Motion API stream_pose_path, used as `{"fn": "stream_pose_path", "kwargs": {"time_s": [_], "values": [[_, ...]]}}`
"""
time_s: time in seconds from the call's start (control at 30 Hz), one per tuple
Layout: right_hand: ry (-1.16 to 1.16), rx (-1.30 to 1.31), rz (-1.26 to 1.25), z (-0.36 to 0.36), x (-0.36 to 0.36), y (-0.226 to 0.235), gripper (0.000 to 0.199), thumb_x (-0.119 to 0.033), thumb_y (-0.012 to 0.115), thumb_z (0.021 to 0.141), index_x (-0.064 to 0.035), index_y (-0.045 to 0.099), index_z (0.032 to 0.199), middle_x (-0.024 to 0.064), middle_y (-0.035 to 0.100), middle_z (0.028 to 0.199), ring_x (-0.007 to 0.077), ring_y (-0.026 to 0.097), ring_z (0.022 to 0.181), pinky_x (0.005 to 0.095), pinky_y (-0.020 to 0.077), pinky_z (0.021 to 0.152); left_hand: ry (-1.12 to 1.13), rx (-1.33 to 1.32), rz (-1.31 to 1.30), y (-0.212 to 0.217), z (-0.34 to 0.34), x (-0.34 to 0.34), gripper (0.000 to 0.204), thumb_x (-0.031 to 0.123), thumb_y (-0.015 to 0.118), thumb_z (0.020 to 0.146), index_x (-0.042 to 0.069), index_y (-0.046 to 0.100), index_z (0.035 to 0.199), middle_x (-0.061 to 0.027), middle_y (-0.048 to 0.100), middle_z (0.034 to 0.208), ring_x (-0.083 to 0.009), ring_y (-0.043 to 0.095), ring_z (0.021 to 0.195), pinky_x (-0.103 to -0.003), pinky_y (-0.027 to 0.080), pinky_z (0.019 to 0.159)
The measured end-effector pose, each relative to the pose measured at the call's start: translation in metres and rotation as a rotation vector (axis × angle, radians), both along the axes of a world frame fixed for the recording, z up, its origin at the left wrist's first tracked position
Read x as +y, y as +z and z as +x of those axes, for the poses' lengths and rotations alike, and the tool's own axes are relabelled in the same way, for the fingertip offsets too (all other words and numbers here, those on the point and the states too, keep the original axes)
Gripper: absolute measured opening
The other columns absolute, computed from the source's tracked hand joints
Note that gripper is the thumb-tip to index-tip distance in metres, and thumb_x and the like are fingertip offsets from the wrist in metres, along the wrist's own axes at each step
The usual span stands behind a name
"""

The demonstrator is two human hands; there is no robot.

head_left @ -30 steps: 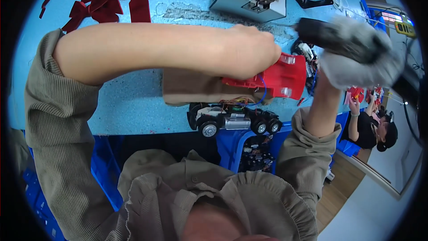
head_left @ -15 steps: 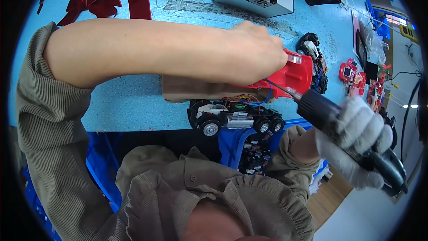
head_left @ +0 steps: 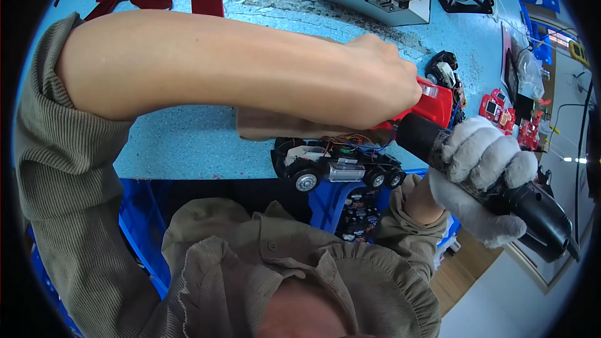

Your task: Assembling parts of toy trucks at a factory workbench using a pneumatic screwdriver.

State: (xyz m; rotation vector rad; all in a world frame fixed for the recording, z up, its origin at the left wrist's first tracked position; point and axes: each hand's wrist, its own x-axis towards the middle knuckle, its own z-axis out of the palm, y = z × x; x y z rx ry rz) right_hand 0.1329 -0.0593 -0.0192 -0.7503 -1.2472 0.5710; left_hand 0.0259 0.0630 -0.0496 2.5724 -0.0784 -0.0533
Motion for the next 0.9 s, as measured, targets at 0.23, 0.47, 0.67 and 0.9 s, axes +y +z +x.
{"fn": "stream_pose_path", "kwargs": {"time_s": [0.23, 0.47, 0.67, 0.9], "values": [[0.167, -0.157, 0.080, -0.014, 0.017, -0.003, 0.051, -0.056, 0.057, 0.076, -0.0082, 0.043, 0.087, -0.0004, 0.047, 0.061, 0.0128, 0.047, 0.041, 0.0254, 0.0428, 0.038, 0.086, 0.096, -0.079, 0.001, -0.003, 0.002, 0.022, 0.009, 0.069, 0.063, -0.002, 0.064, 0.082, -0.0184, 0.063, 0.089, -0.0314, 0.063, 0.084, -0.038, 0.052, 0.070], [0.099, -0.205, 0.077, -0.020, 0.013, 0.002, 0.050, -0.053, 0.058, 0.077, -0.0071, 0.043, 0.087, 0.0000, 0.046, 0.060, 0.0129, 0.049, 0.043, 0.0272, 0.0436, 0.040, 0.244, -0.295, -0.737, -0.035, -0.058, 0.009, 0.074, 0.021, 0.077, 0.063, 0.002, 0.043, 0.125, -0.0189, 0.057, 0.109, -0.0320, 0.055, 0.101, -0.038, 0.044, 0.091], [0.292, -0.237, 0.012, 0.014, 0.033, 0.053, 0.046, -0.053, 0.058, 0.077, -0.0094, 0.044, 0.082, -0.0010, 0.043, 0.057, 0.0135, 0.048, 0.043, 0.0275, 0.0421, 0.043, 0.374, -0.591, -0.460, -0.070, -0.045, -0.014, 0.070, 0.020, 0.076, 0.062, -0.001, 0.044, 0.120, -0.0189, 0.055, 0.109, -0.0310, 0.053, 0.104, -0.038, 0.044, 0.089], [0.162, -0.068, -0.018, 0.049, 0.137, 0.036, 0.035, -0.041, 0.053, 0.086, -0.0066, 0.047, 0.086, 0.0048, 0.048, 0.062, 0.0156, 0.047, 0.044, 0.0289, 0.0418, 0.042, 0.368, -0.554, -0.538, -0.069, -0.047, -0.020, 0.064, 0.019, 0.078, 0.059, 0.000, 0.049, 0.114, -0.0160, 0.055, 0.109, -0.0298, 0.052, 0.103, -0.037, 0.044, 0.088]]}}
